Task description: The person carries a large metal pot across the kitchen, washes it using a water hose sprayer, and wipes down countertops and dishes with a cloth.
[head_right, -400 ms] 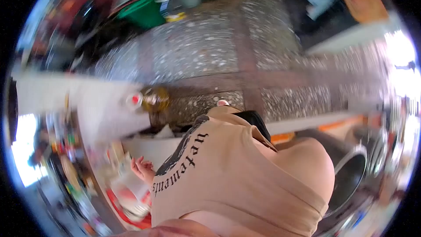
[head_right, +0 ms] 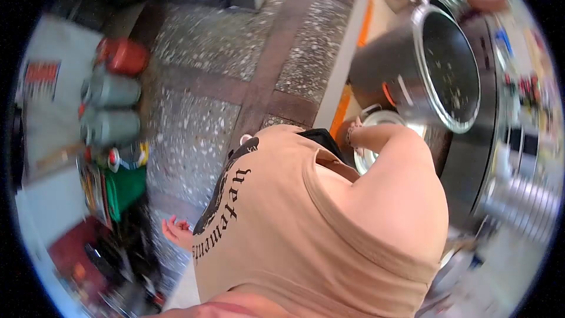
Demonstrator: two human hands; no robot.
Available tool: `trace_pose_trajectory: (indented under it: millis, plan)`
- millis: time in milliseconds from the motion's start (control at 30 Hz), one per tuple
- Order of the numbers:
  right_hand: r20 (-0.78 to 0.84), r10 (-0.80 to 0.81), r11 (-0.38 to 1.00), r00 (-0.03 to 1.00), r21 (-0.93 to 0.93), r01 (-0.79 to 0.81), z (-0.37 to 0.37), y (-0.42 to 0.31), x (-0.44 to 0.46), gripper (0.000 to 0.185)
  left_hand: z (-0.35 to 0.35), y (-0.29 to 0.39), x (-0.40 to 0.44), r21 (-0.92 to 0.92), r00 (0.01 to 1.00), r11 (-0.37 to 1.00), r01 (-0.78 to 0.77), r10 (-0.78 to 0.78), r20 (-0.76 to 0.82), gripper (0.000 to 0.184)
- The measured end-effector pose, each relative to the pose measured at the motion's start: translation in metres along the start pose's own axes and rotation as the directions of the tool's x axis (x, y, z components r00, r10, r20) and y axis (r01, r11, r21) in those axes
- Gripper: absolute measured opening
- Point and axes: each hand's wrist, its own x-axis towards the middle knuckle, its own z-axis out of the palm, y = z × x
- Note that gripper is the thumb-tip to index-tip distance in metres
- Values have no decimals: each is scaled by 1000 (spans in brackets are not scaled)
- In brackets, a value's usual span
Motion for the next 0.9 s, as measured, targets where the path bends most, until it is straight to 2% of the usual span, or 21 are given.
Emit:
trace_pose_trajectory:
  millis: [100, 167, 200, 267, 300, 367, 400, 433, 500, 567, 633, 700, 733, 767, 800, 833, 867, 900]
  plan:
    - [-164, 158, 976, 974, -126, -179, -24, -8, -50, 39, 78, 33, 58, 12, 941, 992, -127, 117, 318, 29]
    - [-207, 214, 977, 955, 40, -211, -34, -7, -75, 41, 138, 49, 92, -29, 831, 973, -230, 212, 514, 28]
    - [-179, 250, 967, 951, 101, -235, -28, 1, -80, 41, 172, 64, 103, -14, 772, 968, -252, 210, 600, 29]
    - [-515, 317, 946, 796, 231, -228, -22, 5, -82, 43, 242, 89, 115, -54, 658, 955, -292, 241, 714, 28]
    - [-491, 348, 932, 799, 272, -239, -17, 9, -88, 43, 279, 97, 110, -97, 581, 947, -307, 267, 769, 28]
    - [-583, 437, 844, 685, 530, -88, -11, 22, -94, 42, 350, 108, 89, -142, 471, 938, -316, 285, 835, 28]
    - [-569, 543, 747, 618, 664, -45, -3, 24, -88, 39, 384, 116, 69, -159, 362, 934, -321, 277, 890, 29]
    - [-551, 568, 719, 612, 694, -43, -8, 27, -94, 39, 417, 124, 45, -181, 250, 929, -322, 267, 930, 29]
    - [-372, 692, 495, 619, 868, -32, -16, 33, -113, 43, 477, 131, -9, -231, 44, 915, -332, 260, 965, 29]
    - [-347, 849, 345, 398, 935, 80, -9, 29, -101, 40, 532, 140, -69, -277, -140, 909, -311, 244, 960, 30]
    - [-196, 940, 160, 279, 976, 146, -10, 31, -104, 41, 581, 152, -131, -292, -298, 914, -281, 206, 932, 30]
    - [24, 988, -39, 151, 994, 103, -7, 33, -102, 43, 629, 165, -197, -332, -476, 910, -250, 184, 860, 30]
    - [143, 973, -155, 184, 986, 57, -11, 34, -112, 55, 652, 175, -225, -341, -558, 911, -232, 162, 814, 30]
    - [172, 968, -185, 184, 981, 58, -14, 34, -114, 55, 673, 178, -256, -407, -630, 886, -223, 188, 753, 29]
    - [334, 927, -341, 170, 940, 14, -19, 34, -114, 62, 695, 182, -286, -472, -699, 857, -207, 208, 684, 29]
    - [495, 855, -497, 155, 867, -30, -26, 31, -113, 70, 718, 191, -319, -601, -755, 769, -217, 258, 603, 28]
    - [579, 804, -577, 136, 815, -57, -26, 26, -102, 87, 740, 200, -355, -717, -815, 666, -206, 289, 503, 28]
    - [623, 769, -623, 139, 781, -53, -34, 26, -98, 87, 759, 207, -391, -700, -817, 688, -192, 283, 502, 30]
